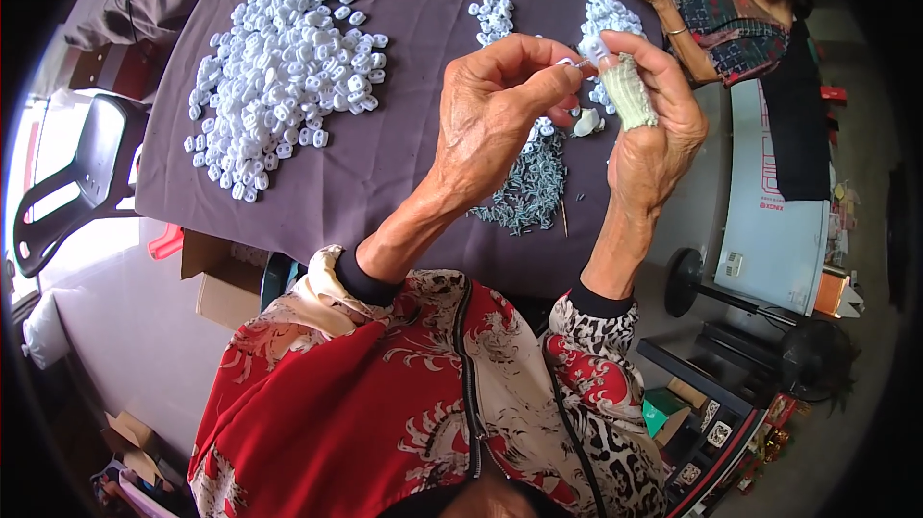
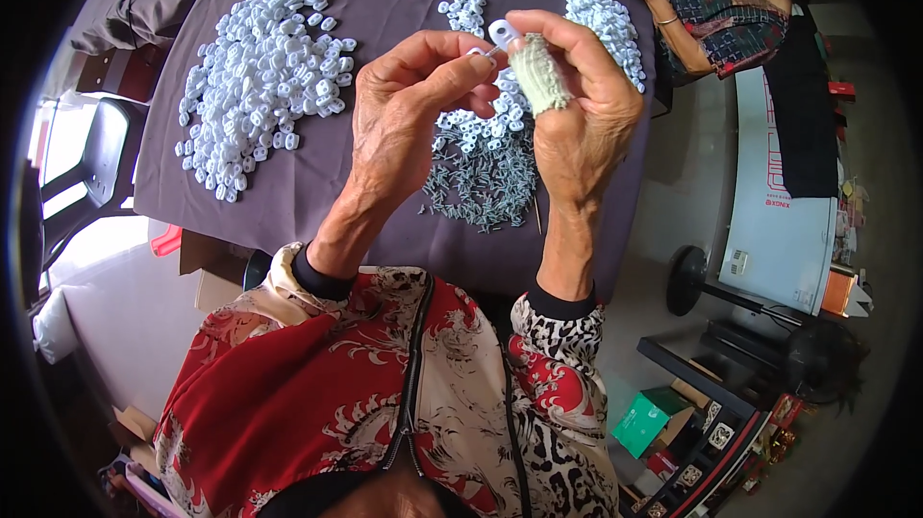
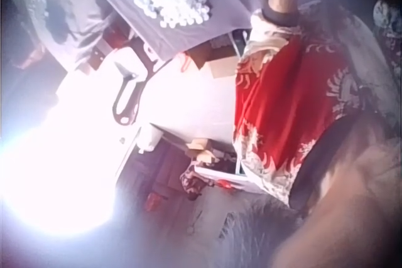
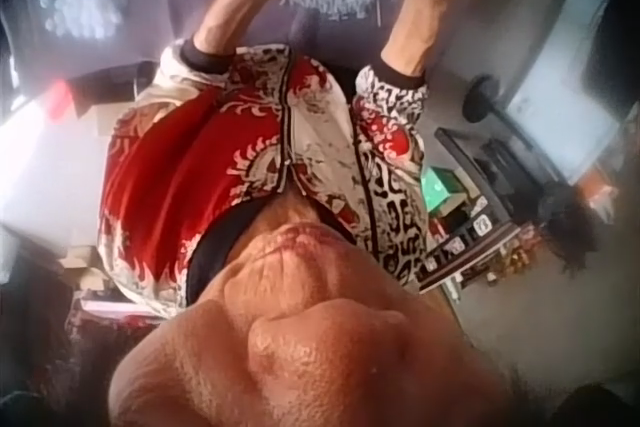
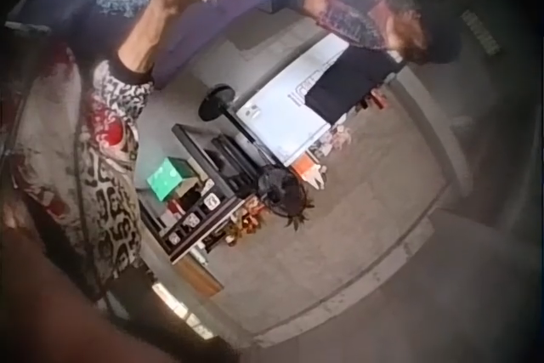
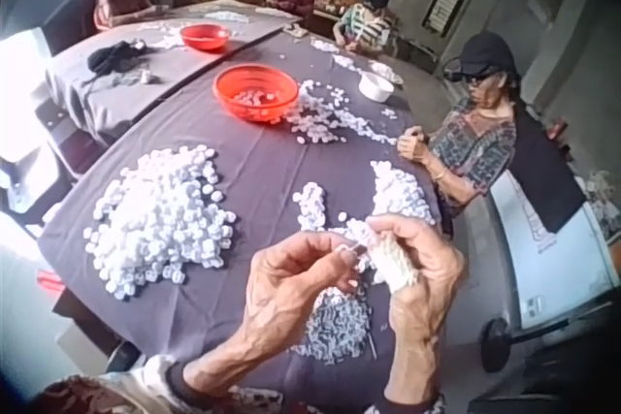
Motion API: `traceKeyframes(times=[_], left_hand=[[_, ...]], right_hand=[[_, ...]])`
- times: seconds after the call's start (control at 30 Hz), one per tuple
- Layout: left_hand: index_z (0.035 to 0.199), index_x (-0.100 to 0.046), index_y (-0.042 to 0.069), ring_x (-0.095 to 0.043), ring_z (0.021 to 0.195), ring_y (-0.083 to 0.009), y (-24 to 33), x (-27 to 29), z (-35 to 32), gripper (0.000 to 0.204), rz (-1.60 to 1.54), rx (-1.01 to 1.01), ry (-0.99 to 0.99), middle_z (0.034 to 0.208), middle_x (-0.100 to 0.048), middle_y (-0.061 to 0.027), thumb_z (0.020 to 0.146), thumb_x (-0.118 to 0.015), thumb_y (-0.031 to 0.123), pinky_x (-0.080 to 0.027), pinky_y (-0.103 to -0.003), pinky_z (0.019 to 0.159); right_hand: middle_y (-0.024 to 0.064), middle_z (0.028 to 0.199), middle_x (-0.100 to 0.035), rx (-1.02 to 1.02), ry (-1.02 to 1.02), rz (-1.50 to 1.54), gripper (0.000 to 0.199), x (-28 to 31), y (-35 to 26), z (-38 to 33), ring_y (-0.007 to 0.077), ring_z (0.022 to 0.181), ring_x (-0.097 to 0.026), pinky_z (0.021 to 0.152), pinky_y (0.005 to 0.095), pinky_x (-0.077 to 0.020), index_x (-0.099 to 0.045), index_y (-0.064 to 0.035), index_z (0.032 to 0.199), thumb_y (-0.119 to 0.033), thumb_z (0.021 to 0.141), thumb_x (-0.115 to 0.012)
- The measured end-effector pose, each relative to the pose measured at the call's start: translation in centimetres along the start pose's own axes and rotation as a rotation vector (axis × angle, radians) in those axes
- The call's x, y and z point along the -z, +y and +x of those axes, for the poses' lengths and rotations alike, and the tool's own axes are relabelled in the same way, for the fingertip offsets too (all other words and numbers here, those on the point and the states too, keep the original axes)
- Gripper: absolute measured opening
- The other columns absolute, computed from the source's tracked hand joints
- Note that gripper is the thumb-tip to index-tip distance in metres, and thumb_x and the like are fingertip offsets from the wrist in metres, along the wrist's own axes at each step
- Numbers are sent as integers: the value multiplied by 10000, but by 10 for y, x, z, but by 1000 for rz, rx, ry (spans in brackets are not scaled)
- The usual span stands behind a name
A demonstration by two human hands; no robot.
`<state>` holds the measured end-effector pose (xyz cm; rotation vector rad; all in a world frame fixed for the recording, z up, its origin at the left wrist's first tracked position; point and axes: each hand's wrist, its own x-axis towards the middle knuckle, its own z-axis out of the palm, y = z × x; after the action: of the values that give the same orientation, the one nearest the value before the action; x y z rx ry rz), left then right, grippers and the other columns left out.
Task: The person assembles plastic cord locks by inserting springs into the plastic stoppers by hand.
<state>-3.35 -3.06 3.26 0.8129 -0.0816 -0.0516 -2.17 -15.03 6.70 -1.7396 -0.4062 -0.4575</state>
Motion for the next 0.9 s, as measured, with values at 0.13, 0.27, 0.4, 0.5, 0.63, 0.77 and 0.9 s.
traceKeyframes(times=[0.13,0.27,0.4,0.5,0.63,0.77,0.9], left_hand=[[848,-600,-53,-549,631,-84,0,-1,0,117,-40,-19,20,767,-611,-75,792,-578,48,-470,-222,570],[850,-598,-53,-549,630,-84,-1,-1,0,116,-39,-16,14,773,-612,-77,791,-579,45,-474,-225,572],[851,-596,-53,-548,627,-82,-1,-2,0,117,-33,-10,30,774,-615,-78,792,-577,47,-472,-222,571],[851,-596,-50,-546,626,-81,-1,-1,0,122,0,-7,28,770,-617,-74,793,-576,55,-469,-217,569],[865,-601,-29,-562,644,-106,-2,2,0,130,38,-1,23,797,-630,-89,788,-590,76,-473,-235,599],[859,-610,-26,-566,651,-103,-2,1,1,126,44,8,25,775,-628,-72,782,-600,74,-470,-229,593],[837,-595,-42,-547,620,-76,-2,0,1,133,94,-12,44,752,-621,-64,791,-571,80,-461,-209,551]], right_hand=[[40,826,-632,-53,6,-41,231,0,1,1,81,745,-579,673,187,-449,-625,4,925,80,736,-516],[44,834,-631,-49,25,-35,235,0,0,1,79,745,-577,676,185,-447,-624,7,924,82,731,-513],[50,847,-629,-84,16,31,236,2,3,1,82,750,-577,685,190,-449,-621,14,924,80,728,-506],[52,856,-629,-90,17,33,245,3,3,-1,86,761,-578,695,194,-451,-618,18,928,83,724,-498],[61,868,-629,-75,10,30,245,3,7,-2,93,775,-579,712,200,-453,-613,27,928,87,719,-501],[67,873,-628,-72,3,40,261,3,6,-3,97,779,-579,722,203,-454,-611,33,928,101,710,-485],[65,878,-626,-48,9,-19,255,3,4,-3,104,791,-581,730,206,-455,-610,34,941,98,720,-499]])
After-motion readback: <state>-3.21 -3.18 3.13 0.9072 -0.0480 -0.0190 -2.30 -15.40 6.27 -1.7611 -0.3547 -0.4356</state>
